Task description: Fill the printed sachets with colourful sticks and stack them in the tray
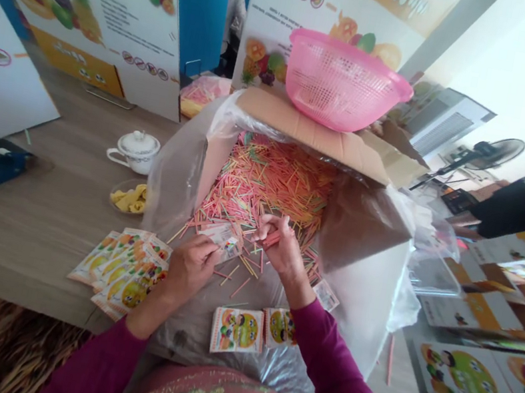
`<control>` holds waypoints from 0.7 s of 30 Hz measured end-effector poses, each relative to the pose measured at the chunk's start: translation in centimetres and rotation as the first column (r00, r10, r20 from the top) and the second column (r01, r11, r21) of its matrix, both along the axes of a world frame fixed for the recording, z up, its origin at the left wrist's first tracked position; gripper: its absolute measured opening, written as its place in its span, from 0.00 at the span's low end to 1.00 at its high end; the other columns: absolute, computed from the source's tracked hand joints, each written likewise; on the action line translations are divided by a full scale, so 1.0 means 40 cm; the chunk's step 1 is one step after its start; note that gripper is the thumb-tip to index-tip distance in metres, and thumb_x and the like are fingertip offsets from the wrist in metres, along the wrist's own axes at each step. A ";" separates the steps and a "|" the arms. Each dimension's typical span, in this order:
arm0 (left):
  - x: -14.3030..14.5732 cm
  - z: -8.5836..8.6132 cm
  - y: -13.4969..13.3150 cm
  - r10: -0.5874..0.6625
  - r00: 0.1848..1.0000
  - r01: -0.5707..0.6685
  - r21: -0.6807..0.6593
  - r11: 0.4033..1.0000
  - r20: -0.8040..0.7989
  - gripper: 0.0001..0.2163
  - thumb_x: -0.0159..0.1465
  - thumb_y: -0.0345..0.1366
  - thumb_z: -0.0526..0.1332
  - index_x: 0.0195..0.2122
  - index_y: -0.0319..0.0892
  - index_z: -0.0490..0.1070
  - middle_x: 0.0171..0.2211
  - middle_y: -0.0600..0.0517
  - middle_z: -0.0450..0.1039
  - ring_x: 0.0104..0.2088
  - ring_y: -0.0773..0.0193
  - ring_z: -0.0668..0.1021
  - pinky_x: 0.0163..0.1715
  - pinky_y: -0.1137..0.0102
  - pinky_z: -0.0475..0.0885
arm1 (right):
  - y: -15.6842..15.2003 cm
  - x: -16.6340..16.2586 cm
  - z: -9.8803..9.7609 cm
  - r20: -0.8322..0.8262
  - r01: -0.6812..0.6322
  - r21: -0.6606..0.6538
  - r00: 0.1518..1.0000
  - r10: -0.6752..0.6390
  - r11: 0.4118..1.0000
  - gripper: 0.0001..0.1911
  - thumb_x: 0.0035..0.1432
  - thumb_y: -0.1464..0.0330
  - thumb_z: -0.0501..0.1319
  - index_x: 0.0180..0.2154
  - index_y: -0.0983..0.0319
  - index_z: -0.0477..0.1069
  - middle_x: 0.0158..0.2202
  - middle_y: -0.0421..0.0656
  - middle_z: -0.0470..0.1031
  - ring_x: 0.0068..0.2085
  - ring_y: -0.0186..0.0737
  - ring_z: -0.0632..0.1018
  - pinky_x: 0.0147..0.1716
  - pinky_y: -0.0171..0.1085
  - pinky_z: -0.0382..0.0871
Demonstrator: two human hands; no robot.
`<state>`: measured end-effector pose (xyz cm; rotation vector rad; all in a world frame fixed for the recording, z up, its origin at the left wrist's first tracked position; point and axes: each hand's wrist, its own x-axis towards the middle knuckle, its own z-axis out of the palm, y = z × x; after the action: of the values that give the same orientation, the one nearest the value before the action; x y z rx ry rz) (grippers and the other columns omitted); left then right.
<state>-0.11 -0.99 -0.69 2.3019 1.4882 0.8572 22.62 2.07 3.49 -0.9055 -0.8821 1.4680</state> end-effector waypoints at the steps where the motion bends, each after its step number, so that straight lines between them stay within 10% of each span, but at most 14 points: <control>1: 0.004 0.004 -0.006 -0.002 0.996 0.002 0.002 1.000 -0.093 0.13 0.69 0.30 0.58 0.33 0.43 0.82 0.37 0.45 0.82 0.42 0.54 0.81 0.45 0.62 0.74 | -0.003 -0.008 0.006 -0.019 -0.007 0.001 1.000 0.007 1.000 0.32 0.62 0.36 0.63 0.41 0.59 0.79 0.23 0.38 0.73 0.28 0.41 0.78 0.35 0.41 0.75; 6: 0.044 0.013 -0.038 -0.089 0.901 0.025 -0.152 0.988 -0.425 0.15 0.66 0.24 0.57 0.45 0.39 0.83 0.46 0.37 0.82 0.48 0.47 0.80 0.46 0.58 0.74 | -0.022 -0.036 0.005 0.023 -0.050 -0.007 0.998 0.050 0.999 0.30 0.62 0.38 0.66 0.39 0.59 0.80 0.24 0.40 0.77 0.28 0.40 0.78 0.33 0.39 0.73; 15: -0.002 -0.021 -0.006 0.029 0.998 -0.034 -0.099 0.995 -0.056 0.13 0.74 0.36 0.59 0.35 0.43 0.82 0.36 0.47 0.82 0.40 0.58 0.81 0.43 0.66 0.73 | -0.053 -0.031 -0.025 0.017 0.028 -0.034 0.999 -0.027 0.999 0.31 0.66 0.37 0.60 0.39 0.57 0.80 0.29 0.43 0.81 0.37 0.44 0.82 0.40 0.41 0.76; 21: 0.039 -0.012 -0.055 -0.064 0.922 0.031 -0.090 0.995 -0.383 0.13 0.73 0.28 0.56 0.43 0.40 0.83 0.43 0.41 0.82 0.47 0.50 0.80 0.47 0.60 0.73 | -0.059 -0.057 -0.019 -0.005 -0.021 -0.036 1.000 0.021 0.999 0.31 0.62 0.36 0.63 0.38 0.57 0.81 0.30 0.44 0.82 0.37 0.44 0.83 0.42 0.43 0.77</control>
<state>1.44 -3.18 -1.18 2.5351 1.5707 0.3285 20.36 -0.31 2.71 -0.9220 -0.8665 1.5081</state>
